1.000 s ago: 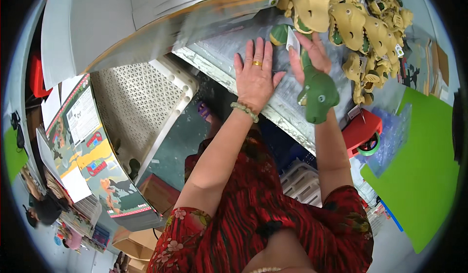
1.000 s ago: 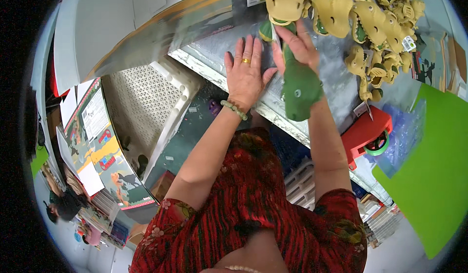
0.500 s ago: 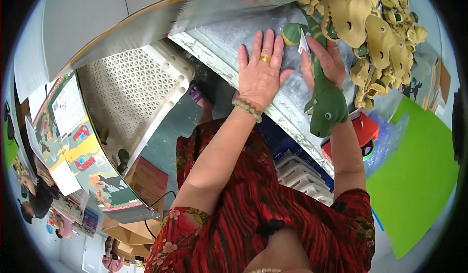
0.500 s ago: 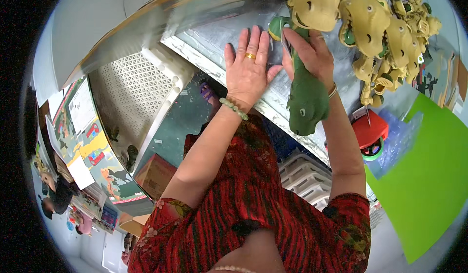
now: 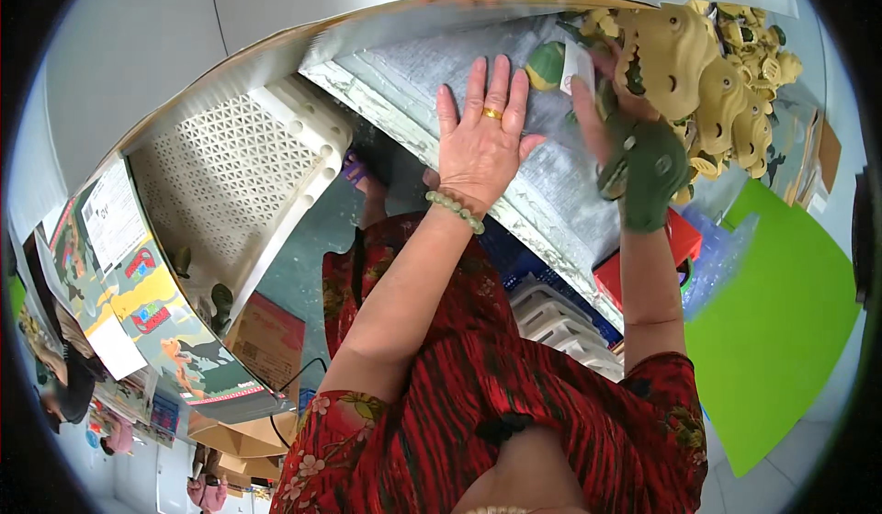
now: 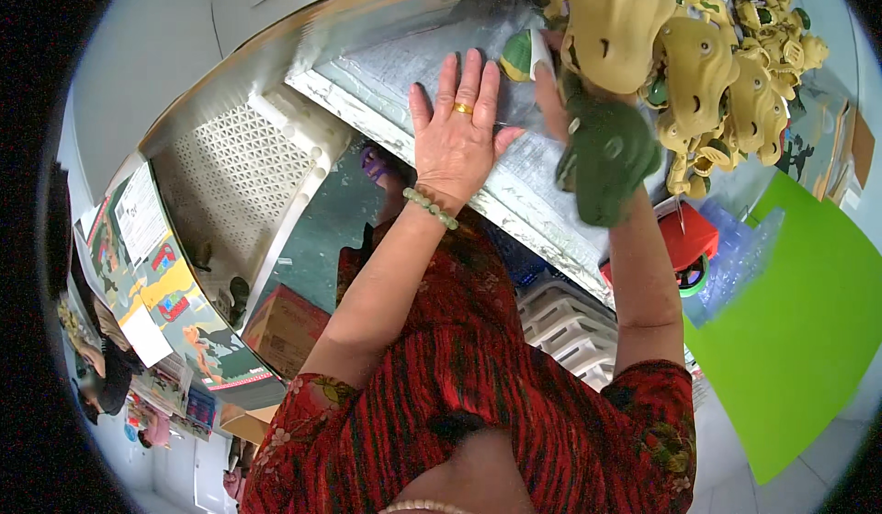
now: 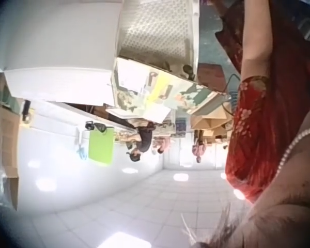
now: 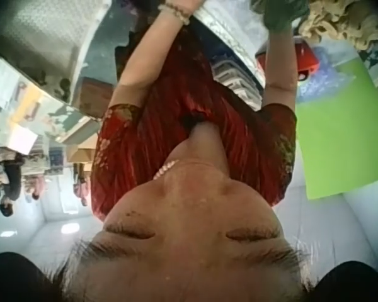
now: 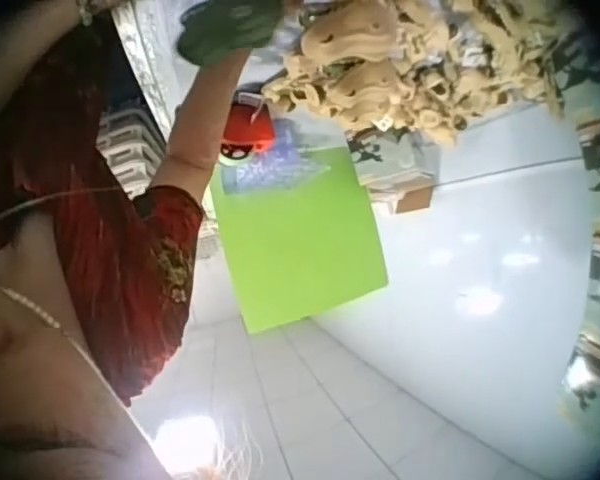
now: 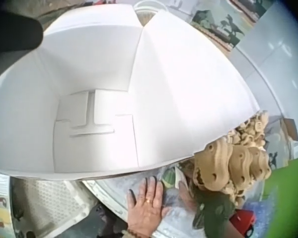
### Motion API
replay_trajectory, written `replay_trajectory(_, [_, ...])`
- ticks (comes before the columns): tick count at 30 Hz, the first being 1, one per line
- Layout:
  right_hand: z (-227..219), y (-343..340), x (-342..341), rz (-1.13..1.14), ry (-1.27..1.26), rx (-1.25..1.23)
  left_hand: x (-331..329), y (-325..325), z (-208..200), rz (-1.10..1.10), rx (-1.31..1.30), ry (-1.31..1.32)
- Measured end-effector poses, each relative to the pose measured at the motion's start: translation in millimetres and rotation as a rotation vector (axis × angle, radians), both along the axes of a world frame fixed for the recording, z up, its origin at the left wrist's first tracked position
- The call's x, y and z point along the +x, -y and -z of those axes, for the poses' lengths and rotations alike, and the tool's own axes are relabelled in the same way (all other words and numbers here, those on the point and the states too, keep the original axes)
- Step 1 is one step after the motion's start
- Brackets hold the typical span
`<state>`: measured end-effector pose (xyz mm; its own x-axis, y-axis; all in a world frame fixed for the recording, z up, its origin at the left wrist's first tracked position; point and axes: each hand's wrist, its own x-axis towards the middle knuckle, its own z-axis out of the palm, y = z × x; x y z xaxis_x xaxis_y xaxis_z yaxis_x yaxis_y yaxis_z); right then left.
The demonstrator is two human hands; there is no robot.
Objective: Packing plastic dinosaur toys into cardboard boxes in a factory environment.
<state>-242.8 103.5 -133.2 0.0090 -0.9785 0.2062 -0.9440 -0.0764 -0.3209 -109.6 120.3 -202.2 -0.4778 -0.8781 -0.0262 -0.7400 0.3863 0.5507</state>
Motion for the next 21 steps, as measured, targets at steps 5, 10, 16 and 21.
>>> replay_trajectory(5, [-0.8,5.5,-2.1,0.159,0.144,0.201,1.6,-0.8,2.6,0.006,-0.006,-0.003])
replay_trajectory(10, [2.2,3.1,2.2,0.197,0.277,0.075,3.1,-0.5,-0.3,-0.002,-0.037,-0.022])
replay_trajectory(16, [-1.0,0.9,6.6,0.289,0.631,0.112,3.5,1.4,-1.9,-0.009,-0.048,-0.026])
replay_trajectory(21, [-3.3,-3.6,-5.8,0.135,0.516,0.085,-4.4,1.4,-5.4,0.022,-0.069,0.043])
